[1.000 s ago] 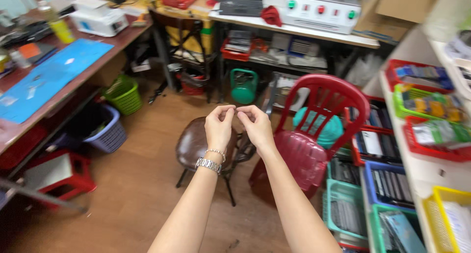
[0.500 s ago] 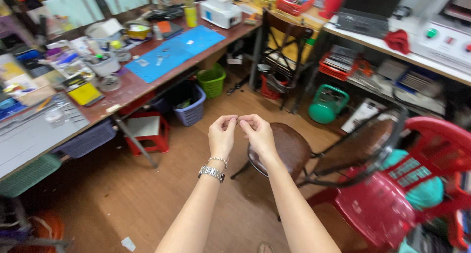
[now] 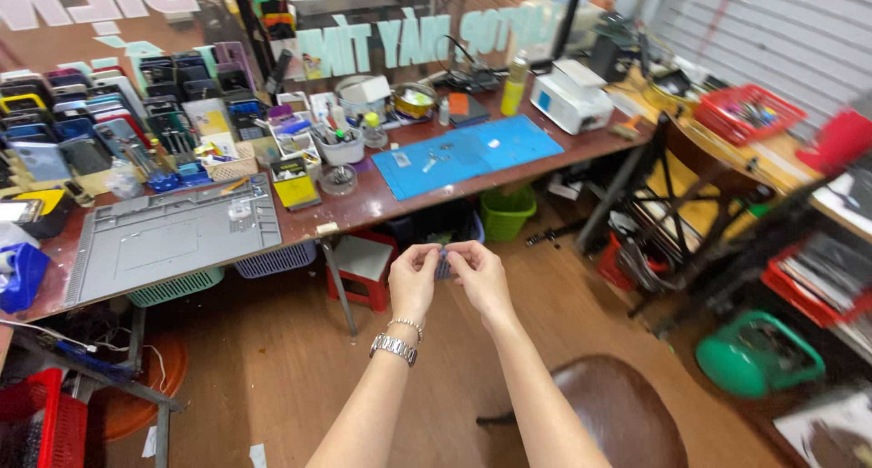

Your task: The person sorts small electronic components and tools on a cluttered workbench, moving items between containers and shelves. They handle circuit boards, screws, and small parts, placing them into labeled bins and trays.

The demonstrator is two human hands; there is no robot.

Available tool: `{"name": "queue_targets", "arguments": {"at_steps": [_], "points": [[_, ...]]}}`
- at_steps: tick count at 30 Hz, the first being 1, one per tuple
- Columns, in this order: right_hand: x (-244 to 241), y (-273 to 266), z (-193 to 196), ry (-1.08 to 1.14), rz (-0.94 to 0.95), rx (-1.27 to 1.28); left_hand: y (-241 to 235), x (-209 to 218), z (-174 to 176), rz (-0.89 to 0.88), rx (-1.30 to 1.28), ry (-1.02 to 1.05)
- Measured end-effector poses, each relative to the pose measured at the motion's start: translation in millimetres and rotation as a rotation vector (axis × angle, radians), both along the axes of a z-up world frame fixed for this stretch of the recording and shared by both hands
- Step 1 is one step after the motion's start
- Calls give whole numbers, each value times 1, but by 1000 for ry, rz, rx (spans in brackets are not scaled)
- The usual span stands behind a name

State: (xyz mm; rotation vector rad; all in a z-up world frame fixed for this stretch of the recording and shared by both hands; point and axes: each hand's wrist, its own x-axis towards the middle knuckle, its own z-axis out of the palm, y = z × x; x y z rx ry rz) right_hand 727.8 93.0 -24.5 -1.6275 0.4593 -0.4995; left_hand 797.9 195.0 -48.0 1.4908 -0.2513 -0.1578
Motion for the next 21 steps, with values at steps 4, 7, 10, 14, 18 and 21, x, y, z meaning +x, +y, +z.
{"name": "queue_targets", "arguments": {"at_steps": [4,7,10,14,18,21], "points": [[56,-34,-1,20,76,-11,-27,47,-1,53,-33,13],[91,-49,-11,45,102,-53,-38,76,-10,74,-28,64],[128,-66,-23,66,120,-29,-55,111,-19,87,-29,63],[184,-87,-46,88,125,19,-75,163,-37,102,-4,73],[247,-115,-70,88,128,68,-103,230,-50,105,24,59],[295,-144,-82,92,100,99,-127,282,-53,35,-40,144]]}}
